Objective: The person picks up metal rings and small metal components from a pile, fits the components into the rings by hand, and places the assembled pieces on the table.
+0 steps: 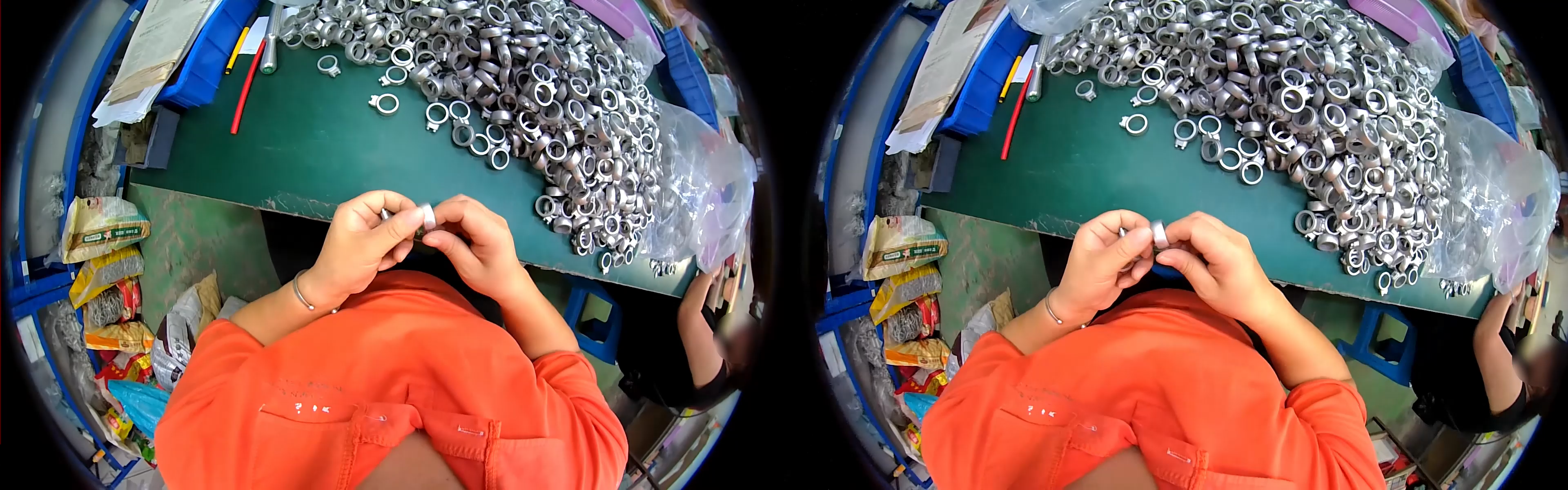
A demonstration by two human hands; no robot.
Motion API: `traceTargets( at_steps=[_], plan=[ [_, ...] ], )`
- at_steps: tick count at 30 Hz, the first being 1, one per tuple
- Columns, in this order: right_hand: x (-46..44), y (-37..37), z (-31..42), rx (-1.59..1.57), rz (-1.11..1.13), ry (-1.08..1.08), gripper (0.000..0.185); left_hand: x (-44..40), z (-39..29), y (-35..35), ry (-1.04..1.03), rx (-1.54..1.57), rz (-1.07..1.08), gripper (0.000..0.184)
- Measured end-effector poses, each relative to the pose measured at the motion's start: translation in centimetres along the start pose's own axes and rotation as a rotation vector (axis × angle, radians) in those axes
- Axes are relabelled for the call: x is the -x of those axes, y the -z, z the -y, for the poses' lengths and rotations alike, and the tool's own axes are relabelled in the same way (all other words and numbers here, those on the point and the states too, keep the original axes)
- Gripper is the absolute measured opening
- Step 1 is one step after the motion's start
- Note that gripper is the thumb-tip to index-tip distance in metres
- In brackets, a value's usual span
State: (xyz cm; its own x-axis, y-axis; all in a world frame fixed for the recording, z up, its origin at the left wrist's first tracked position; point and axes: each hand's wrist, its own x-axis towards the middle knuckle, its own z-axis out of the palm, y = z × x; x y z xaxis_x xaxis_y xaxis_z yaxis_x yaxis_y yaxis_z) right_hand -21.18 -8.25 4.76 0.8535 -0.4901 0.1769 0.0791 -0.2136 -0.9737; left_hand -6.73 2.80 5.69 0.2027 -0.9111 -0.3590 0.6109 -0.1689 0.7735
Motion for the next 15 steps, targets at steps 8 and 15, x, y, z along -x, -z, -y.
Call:
traceTargets(
  at_steps=[8,15],
  plan=[
    [0.5,0.0,0.7,-0.333,-0.145,-0.221,0.024,0.1,-0.2,0.0,-0.569,-0.682,0.032,0.009],
    [0.4,-0.8,0.1,-0.338,-0.168,0.034,0.043,0.5,0.4,-0.4,-0.43,-0.564,-0.005,0.01]
  ],
)
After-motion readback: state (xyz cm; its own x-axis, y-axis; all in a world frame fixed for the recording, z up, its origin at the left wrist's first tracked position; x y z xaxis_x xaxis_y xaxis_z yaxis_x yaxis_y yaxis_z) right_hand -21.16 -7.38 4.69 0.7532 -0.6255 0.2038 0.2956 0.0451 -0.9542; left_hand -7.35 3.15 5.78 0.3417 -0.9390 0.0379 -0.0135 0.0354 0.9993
